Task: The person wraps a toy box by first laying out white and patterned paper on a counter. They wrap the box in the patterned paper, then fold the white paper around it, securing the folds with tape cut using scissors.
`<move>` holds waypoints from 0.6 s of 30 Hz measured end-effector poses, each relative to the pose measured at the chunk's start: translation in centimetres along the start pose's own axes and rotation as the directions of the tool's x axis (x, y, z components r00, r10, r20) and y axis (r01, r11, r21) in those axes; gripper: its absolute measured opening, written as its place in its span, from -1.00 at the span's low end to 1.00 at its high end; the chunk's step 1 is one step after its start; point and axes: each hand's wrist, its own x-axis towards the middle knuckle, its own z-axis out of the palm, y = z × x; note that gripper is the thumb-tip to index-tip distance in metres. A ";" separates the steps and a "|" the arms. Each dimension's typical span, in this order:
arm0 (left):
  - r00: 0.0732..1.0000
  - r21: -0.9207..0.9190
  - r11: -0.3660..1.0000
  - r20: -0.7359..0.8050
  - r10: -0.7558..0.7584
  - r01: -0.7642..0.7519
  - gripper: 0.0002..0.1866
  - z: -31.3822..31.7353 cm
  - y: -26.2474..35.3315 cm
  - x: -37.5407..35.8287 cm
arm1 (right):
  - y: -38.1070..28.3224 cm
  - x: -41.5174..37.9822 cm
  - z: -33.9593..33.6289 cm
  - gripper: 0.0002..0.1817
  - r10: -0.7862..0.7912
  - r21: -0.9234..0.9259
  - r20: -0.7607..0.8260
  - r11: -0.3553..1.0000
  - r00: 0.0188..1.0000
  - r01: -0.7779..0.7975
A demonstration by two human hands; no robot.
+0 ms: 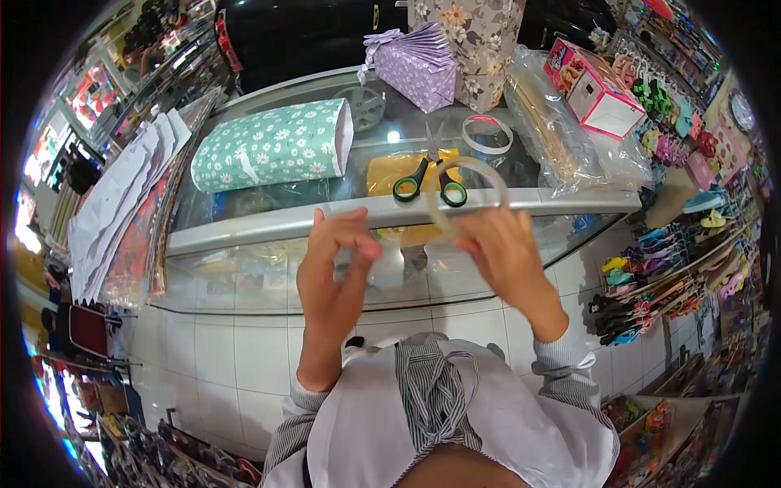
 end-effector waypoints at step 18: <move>0.857 -0.160 0.981 -0.486 -0.171 0.106 -0.73 -13.3 -4.4 0.1 | 2.9 6.7 3.6 -0.68 -0.025 0.084 0.169 0.996 0.985 0.011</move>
